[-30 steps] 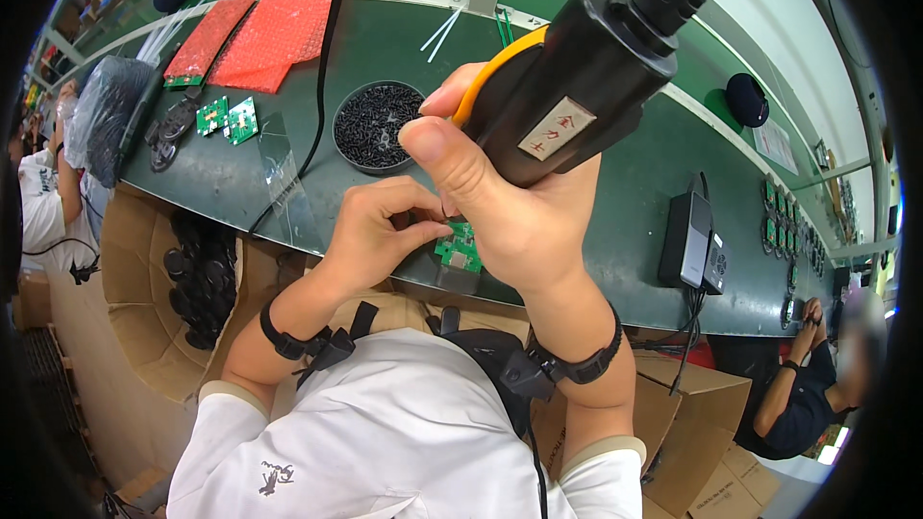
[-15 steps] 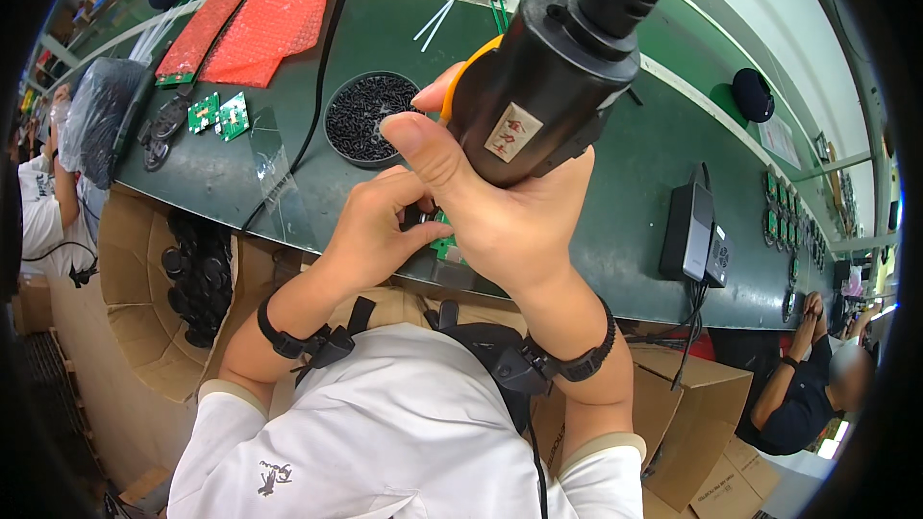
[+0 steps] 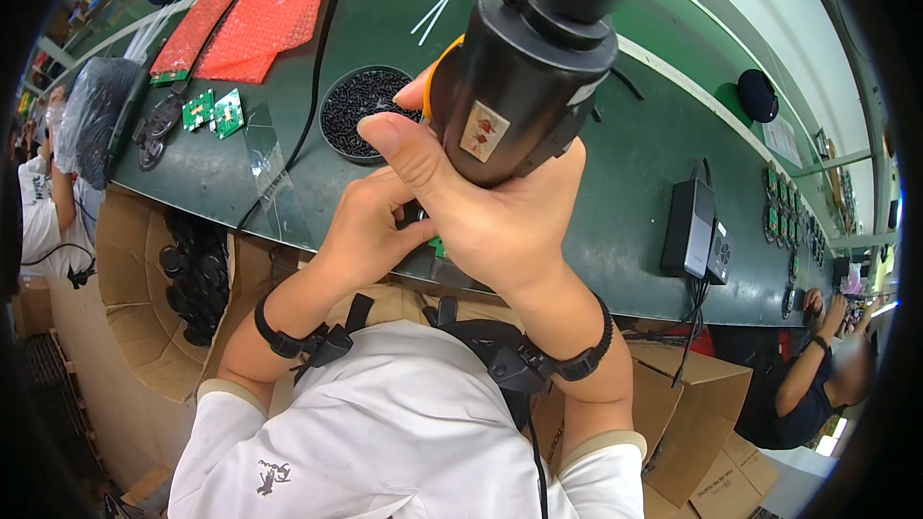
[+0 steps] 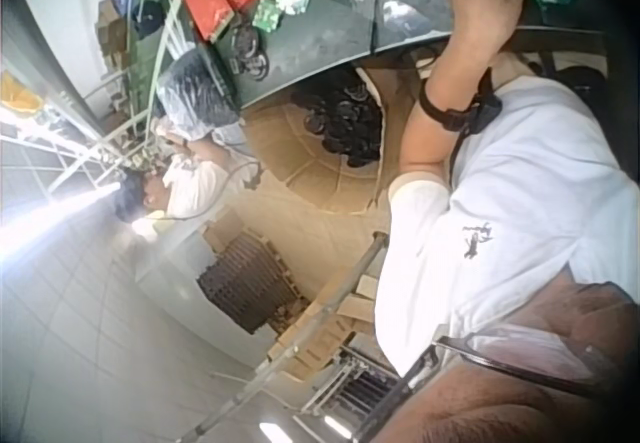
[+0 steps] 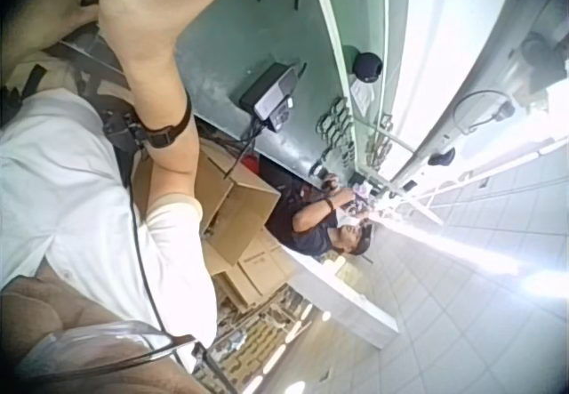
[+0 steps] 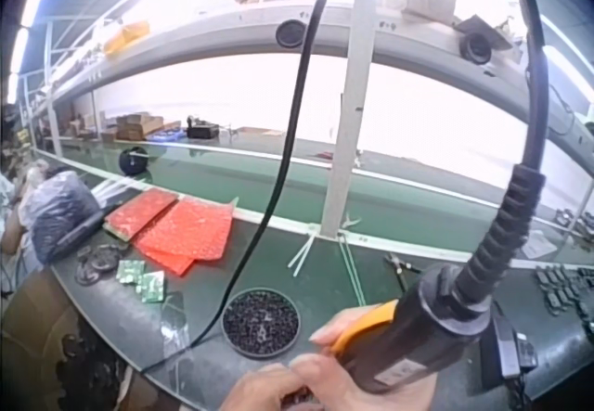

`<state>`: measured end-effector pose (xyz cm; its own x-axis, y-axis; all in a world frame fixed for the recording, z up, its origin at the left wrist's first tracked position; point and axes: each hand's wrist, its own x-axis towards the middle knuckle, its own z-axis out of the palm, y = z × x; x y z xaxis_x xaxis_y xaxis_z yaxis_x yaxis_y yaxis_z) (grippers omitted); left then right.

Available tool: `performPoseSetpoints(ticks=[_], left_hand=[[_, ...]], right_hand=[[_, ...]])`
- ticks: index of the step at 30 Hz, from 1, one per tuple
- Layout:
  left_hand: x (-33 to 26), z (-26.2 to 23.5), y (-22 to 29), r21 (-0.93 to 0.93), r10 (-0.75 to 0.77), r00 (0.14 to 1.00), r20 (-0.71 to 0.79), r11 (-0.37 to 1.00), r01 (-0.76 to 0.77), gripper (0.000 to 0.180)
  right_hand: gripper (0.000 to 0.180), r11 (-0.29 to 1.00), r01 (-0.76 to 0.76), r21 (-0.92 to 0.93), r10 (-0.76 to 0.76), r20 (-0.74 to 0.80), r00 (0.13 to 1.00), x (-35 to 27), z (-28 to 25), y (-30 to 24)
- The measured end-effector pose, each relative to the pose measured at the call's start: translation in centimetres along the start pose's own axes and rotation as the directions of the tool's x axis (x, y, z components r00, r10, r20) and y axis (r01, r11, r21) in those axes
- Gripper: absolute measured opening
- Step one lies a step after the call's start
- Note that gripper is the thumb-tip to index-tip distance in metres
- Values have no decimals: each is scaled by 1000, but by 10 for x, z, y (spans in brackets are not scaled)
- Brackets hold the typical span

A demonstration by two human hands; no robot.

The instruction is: The person assembles small electronic devices by inserting circuit boards into black plastic housings. They use a hot air gun to heat the components, likely for securing them, and then place the finished units into a cardboard box. The process is repeated for multiple units throughout the clip.

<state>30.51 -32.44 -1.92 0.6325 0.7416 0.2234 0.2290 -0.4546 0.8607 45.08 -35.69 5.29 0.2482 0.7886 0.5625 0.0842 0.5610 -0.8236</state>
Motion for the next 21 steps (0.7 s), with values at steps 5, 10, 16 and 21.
performPoseSetpoints(ticks=[5,10,16,21], left_hand=[[0,0,-1,6,11,1000,-7,1000,-11,32],[0,3,-7,14,50,999,-21,999,-49,33],[1,12,-17,54,175,981,-84,984,-171,36],[1,14,-20,52,165,984,-72,985,-162,36]], right_hand=[[24,1000,-14,-7,14,1,1000,0,3,-1],[23,1000,-12,-17,12,-5,1000,0,5,-1],[22,1000,-10,-20,10,-5,1000,0,3,1],[24,1000,-7,-28,8,38,999,-4,1,2]])
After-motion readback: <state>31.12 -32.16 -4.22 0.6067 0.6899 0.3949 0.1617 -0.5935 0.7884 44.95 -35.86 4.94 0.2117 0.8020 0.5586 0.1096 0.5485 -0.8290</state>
